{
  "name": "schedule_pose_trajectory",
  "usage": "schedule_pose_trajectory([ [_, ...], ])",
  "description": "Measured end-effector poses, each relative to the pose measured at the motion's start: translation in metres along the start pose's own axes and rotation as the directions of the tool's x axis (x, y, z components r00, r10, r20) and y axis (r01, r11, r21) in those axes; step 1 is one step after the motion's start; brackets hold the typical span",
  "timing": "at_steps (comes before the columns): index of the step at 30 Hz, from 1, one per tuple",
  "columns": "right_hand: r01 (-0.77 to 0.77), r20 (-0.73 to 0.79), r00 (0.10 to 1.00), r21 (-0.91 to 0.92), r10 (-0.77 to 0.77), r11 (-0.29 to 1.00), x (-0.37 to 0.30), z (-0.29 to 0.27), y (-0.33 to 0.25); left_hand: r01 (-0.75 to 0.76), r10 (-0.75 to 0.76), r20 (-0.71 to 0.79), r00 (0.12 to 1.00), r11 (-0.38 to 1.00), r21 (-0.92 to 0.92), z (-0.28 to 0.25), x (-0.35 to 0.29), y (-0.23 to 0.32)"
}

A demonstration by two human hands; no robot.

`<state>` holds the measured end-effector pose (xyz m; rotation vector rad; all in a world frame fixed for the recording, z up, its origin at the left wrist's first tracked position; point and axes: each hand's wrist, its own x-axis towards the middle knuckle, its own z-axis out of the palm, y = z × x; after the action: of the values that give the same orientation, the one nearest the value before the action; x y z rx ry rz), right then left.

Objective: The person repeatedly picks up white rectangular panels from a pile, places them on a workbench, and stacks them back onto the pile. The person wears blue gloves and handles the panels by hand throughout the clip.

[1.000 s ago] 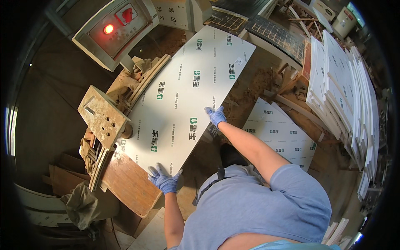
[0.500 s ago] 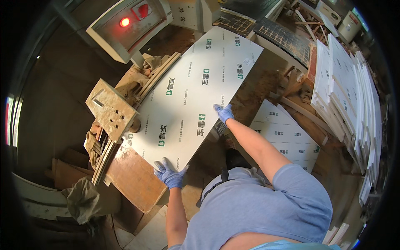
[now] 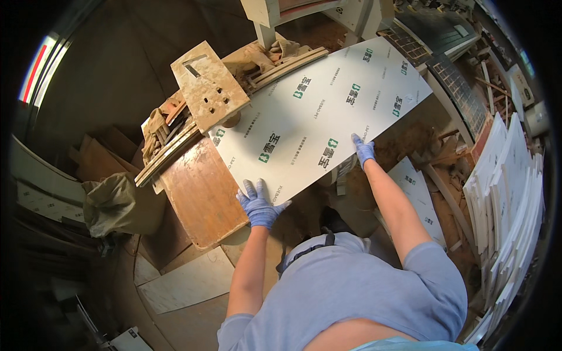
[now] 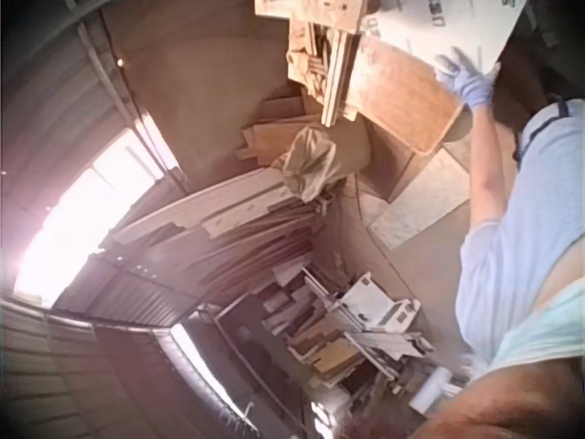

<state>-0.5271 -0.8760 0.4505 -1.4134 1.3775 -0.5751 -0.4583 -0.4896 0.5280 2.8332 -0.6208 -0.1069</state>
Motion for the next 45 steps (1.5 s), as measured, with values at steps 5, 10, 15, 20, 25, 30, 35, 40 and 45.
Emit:
schedule_pose_trajectory([
  [5,0.098,0.043,0.994,0.129,-0.104,0.987,0.014,-0.013,0.008,-0.003,0.003,0.015,1.0,1.0,-0.027,0.002,0.005,0.009],
  [10,0.026,0.151,0.987,0.198,-0.057,0.98,0.008,-0.025,-0.016,0.017,-0.017,-0.015,1.0,0.999,0.036,0.011,0.002,0.001],
  [15,-0.025,0.035,0.999,0.137,0.021,0.99,0.039,-0.046,-0.037,-0.003,0.005,-0.051,0.999,0.999,0.033,0.023,0.003,-0.006],
  [20,-0.074,0.019,0.997,0.458,0.074,0.886,0.131,-0.063,-0.005,-0.001,0.002,-0.023,1.0,0.999,0.034,0.016,0.009,0.006],
  [25,-0.254,0.176,0.967,0.543,0.187,0.8,0.166,-0.068,-0.024,-0.016,0.017,-0.089,0.996,1.0,0.021,0.024,0.003,-0.009],
  [30,-0.265,0.218,0.96,0.518,0.174,0.814,0.171,-0.085,-0.025,0.16,-0.286,-0.265,0.921,0.898,-0.41,0.045,0.004,-0.013],
  [35,-0.483,0.458,0.836,0.356,0.302,0.8,0.081,-0.104,-0.051,0.152,-0.496,-0.133,0.858,0.493,-0.857,0.028,-0.022,-0.076],
  [40,-0.557,0.637,0.685,0.144,0.354,0.818,-0.057,-0.074,-0.035,0.248,-0.629,-0.224,0.744,0.572,-0.781,0.003,-0.068,-0.214],
  [45,-0.426,0.91,0.2,-0.253,0.364,0.868,-0.17,-0.025,0.008,0.239,-0.982,-0.091,0.165,0.129,-0.962,-0.012,-0.108,-0.316],
])
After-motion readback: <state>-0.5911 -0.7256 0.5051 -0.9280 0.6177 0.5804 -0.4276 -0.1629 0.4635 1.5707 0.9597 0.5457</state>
